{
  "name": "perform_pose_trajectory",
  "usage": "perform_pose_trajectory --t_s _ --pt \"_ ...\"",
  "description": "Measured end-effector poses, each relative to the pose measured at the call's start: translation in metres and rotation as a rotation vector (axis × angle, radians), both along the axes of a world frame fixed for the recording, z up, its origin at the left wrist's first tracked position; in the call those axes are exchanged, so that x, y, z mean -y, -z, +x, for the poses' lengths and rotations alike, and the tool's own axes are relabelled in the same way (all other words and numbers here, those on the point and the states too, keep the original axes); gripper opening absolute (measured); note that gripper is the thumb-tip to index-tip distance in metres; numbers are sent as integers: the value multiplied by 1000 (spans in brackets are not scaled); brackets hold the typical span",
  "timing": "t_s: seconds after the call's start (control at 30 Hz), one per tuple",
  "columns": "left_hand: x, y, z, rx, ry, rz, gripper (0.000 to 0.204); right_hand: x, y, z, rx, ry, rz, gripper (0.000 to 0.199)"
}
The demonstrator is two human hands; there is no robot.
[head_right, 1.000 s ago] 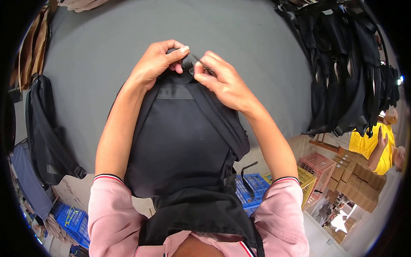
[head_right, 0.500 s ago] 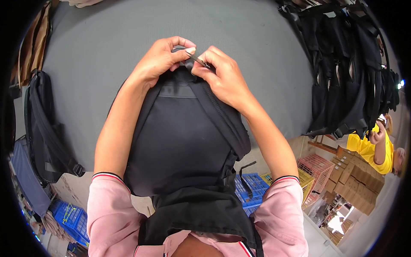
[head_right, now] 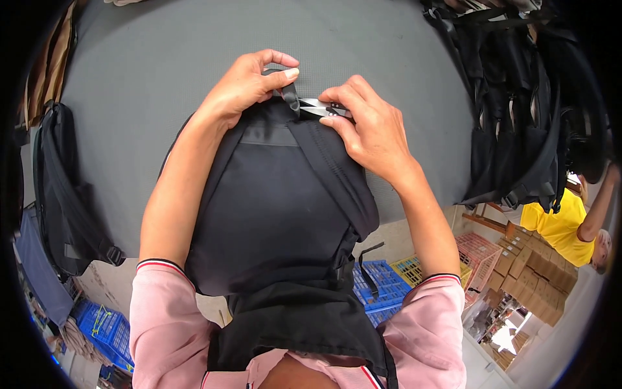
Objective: Trim excess threads and inspect components of a black backpack using small snips.
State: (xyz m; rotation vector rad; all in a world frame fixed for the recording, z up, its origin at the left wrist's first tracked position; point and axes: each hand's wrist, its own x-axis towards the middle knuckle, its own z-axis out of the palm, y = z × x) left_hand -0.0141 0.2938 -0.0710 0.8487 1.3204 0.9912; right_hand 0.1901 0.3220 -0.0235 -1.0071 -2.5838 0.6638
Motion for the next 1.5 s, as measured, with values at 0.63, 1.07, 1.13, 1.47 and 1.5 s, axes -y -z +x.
perform_pose_trajectory --t_s 0.63,1.07,1.13,1.47,1.5 --pt "-2 2 0 -2 9 -13 34 -4 -1 -7 83 -145 394 20" --pt "-4 3 -6 1 26 -27 38 1 7 -8 -76 8 241 18" --pt "-5 6 -7 32 66 -12 42 4 8 -8 -187 38 138 17" --pt "36 -14 -52 -303 -283 113 28 -12 6 -27 -359 139 -46 30" --pt "45 -12 -51 -355 -273 127 24 -7 -3 -43 -333 116 -118 31"
